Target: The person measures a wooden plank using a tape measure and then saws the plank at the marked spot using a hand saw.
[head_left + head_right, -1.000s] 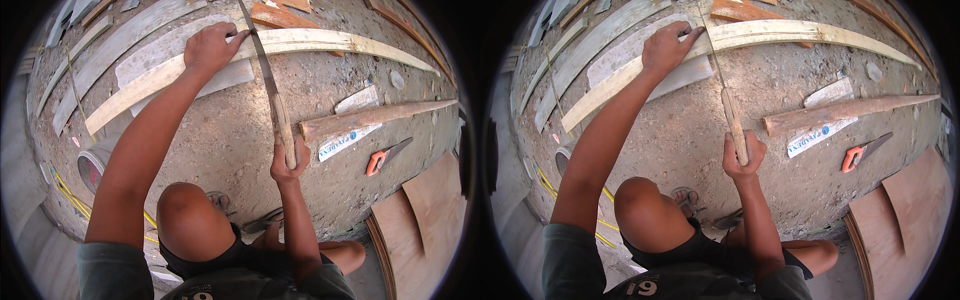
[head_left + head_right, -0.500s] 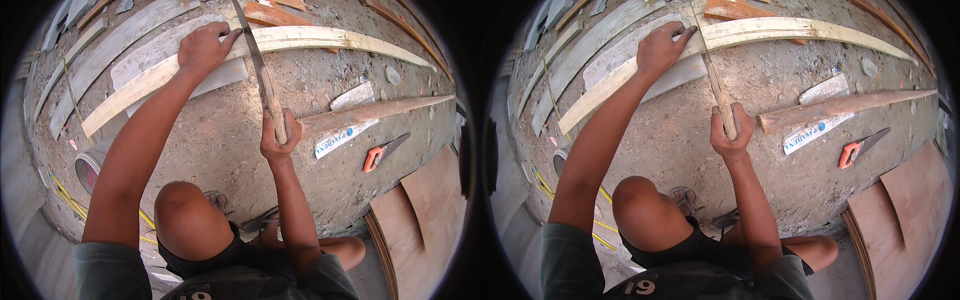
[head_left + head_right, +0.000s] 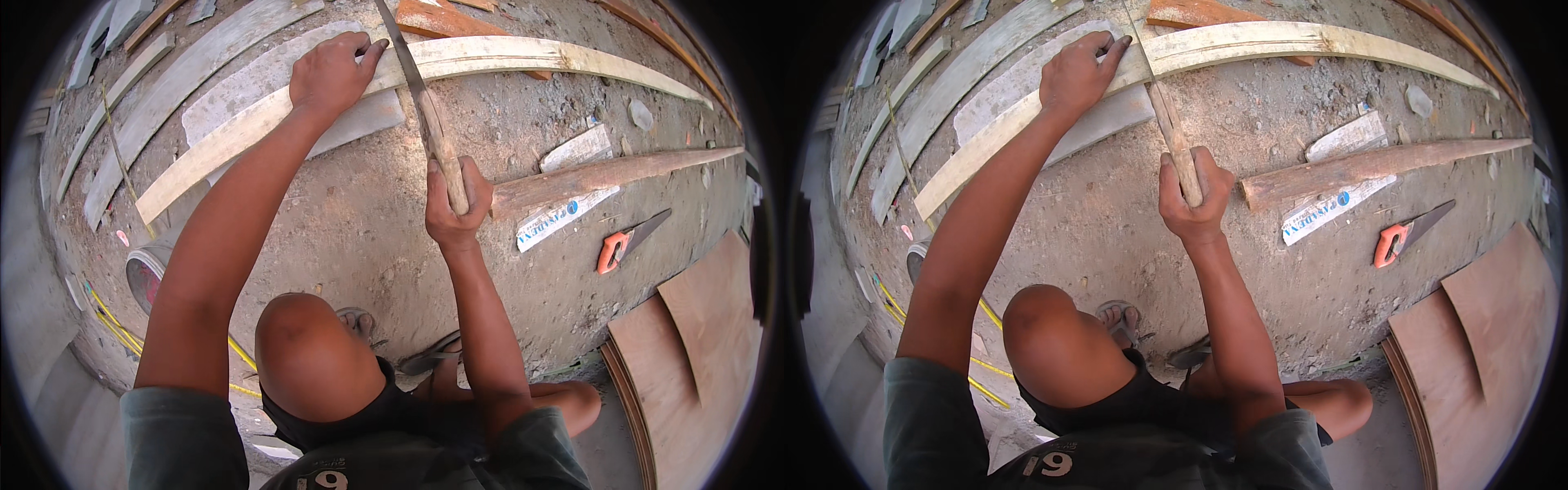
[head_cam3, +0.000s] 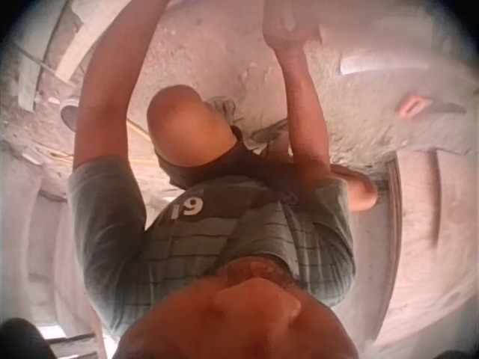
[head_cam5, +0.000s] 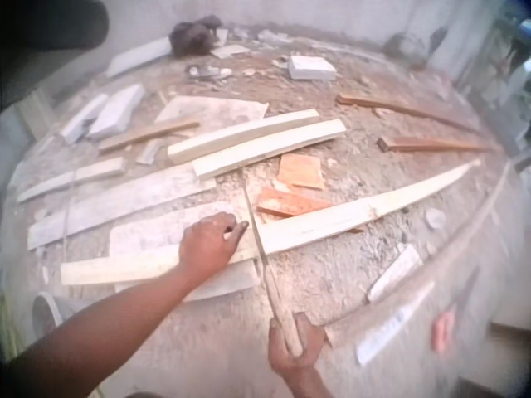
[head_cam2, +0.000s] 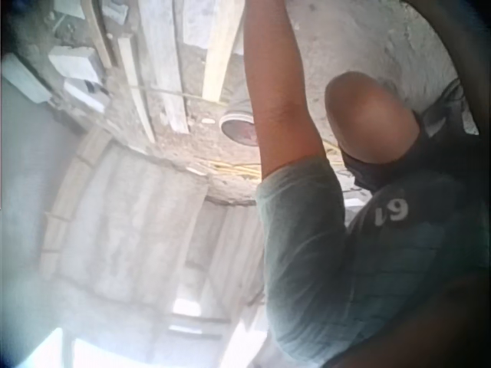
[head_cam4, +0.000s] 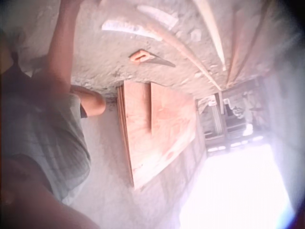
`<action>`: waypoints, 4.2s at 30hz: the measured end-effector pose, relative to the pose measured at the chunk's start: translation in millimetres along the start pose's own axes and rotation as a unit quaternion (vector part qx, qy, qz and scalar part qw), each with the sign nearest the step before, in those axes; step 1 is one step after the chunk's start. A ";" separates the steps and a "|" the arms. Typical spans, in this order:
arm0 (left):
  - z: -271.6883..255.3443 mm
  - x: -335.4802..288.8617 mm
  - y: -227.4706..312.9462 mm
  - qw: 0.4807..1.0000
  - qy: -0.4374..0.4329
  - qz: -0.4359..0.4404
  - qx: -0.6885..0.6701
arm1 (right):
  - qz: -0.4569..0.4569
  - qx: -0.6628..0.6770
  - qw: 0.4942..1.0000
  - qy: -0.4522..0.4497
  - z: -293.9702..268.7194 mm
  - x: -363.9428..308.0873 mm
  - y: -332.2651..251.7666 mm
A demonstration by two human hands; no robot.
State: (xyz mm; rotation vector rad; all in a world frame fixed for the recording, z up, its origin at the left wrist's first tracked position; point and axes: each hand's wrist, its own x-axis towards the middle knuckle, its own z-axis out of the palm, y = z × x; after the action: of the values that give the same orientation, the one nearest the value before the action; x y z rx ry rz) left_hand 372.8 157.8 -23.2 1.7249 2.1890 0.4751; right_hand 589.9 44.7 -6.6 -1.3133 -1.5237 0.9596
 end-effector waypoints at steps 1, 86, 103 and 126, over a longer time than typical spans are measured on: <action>-0.1 0.9 -0.7 1.000 0.003 -0.002 0.001 | -0.006 -0.021 1.000 0.008 -10.6 -15.5 -2.5; -18.4 -2.3 4.1 0.999 -0.016 -0.013 0.033 | 0.108 -0.204 0.962 -0.146 -49.1 -14.1 -97.3; -25.0 4.5 7.6 0.998 -0.023 -0.014 0.048 | 0.089 -0.177 0.974 -0.109 -90.8 -95.1 -71.6; 2.8 3.9 -3.3 0.998 0.012 0.007 0.054 | 0.037 -0.141 0.987 -0.068 -36.6 -43.5 -21.1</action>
State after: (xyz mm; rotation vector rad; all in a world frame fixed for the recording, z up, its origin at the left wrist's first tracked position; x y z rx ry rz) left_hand 370.3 161.1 -27.3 1.7990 2.2602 0.3898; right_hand 620.4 -1.1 19.0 -1.5378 -1.7768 0.9202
